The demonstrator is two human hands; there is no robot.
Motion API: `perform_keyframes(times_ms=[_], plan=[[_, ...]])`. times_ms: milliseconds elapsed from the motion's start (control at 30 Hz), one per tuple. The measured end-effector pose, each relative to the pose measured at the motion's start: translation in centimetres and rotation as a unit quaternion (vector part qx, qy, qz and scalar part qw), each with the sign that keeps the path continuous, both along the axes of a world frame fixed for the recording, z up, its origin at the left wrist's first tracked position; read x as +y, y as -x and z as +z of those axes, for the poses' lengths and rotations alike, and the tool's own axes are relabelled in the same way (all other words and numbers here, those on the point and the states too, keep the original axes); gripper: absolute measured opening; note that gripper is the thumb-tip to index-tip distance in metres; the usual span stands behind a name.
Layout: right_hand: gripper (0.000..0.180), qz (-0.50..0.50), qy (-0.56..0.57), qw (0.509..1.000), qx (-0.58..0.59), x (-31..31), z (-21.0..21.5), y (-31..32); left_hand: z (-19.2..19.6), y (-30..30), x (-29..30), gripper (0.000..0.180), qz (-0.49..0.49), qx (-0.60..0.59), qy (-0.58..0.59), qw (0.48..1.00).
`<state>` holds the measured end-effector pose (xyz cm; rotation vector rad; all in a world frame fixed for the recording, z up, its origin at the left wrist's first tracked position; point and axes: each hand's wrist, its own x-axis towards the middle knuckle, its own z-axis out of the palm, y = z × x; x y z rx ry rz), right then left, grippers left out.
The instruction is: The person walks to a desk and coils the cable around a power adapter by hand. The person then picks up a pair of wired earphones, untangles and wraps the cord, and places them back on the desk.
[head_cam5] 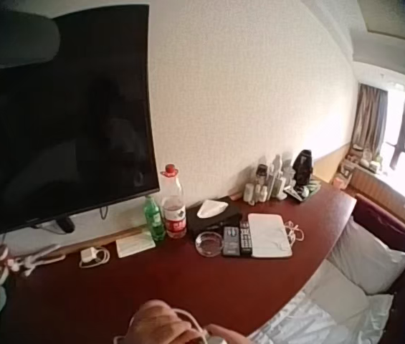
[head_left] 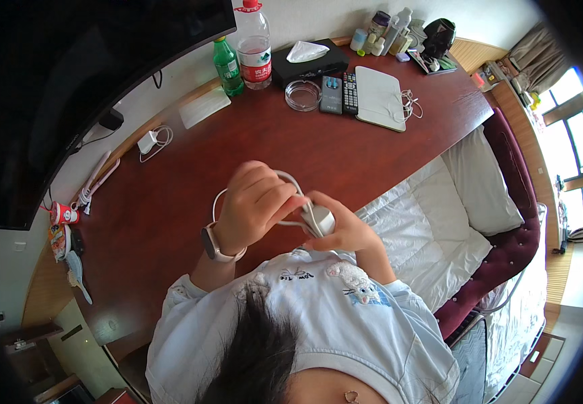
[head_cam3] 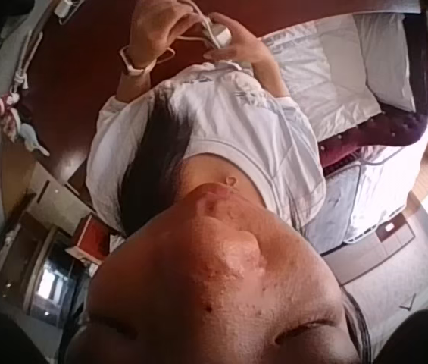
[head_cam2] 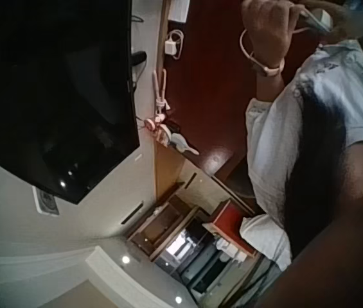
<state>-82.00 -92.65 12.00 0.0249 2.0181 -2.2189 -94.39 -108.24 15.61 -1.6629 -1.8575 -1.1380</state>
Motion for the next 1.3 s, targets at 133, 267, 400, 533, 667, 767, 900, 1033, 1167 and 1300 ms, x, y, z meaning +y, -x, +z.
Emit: perform_keyframes(times_ms=[133,267,400,533,667,767,900,1033,1167,1300], plan=[[0.051,0.122,0.001,0.993,-0.009,1.4,-0.3,-0.4,-1.1,1.6,-1.0,0.027,0.051,0.015,-0.02,0.998],[0.048,0.118,0.304,0.945,-0.005,0.6,-2.2,-0.4,-3.9,1.9,-2.3,0.012,0.01,-0.21,-0.056,0.976],[0.048,0.044,0.502,0.863,0.028,0.7,-3.0,0.1,-4.8,0.2,-1.4,0.016,0.067,-0.411,-0.1,0.904],[0.049,0.008,0.584,0.809,0.058,0.6,-2.9,0.5,-4.9,0.5,-1.3,0.015,0.139,-0.324,0.059,0.934],[0.054,-0.16,0.286,0.945,0.002,-1.0,-1.4,1.0,-5.4,-1.4,0.9,0.012,0.122,-0.193,0.148,0.962],[0.06,-0.168,0.216,0.962,0.021,-2.0,-2.0,1.1,-4.5,-2.0,0.8,0.013,0.093,-0.157,0.209,0.961],[0.062,-0.142,0.184,0.972,-0.012,-1.8,-2.9,1.2,-3.4,-2.2,0.0,0.022,0.051,-0.168,0.288,0.941],[0.063,-0.12,0.247,0.961,-0.042,-2.1,-3.4,1.2,-2.7,-2.2,0.2,0.016,0.069,-0.166,0.364,0.914],[0.061,-0.129,0.292,0.947,-0.037,-1.1,-3.1,1.1,-2.8,-1.3,0.1,0.014,0.036,-0.204,0.261,0.943],[0.057,-0.211,0.45,0.866,0.049,-0.2,-3.6,1.5,-4.1,-2.0,-0.4,0.019,-0.055,-0.392,0.134,0.909]])
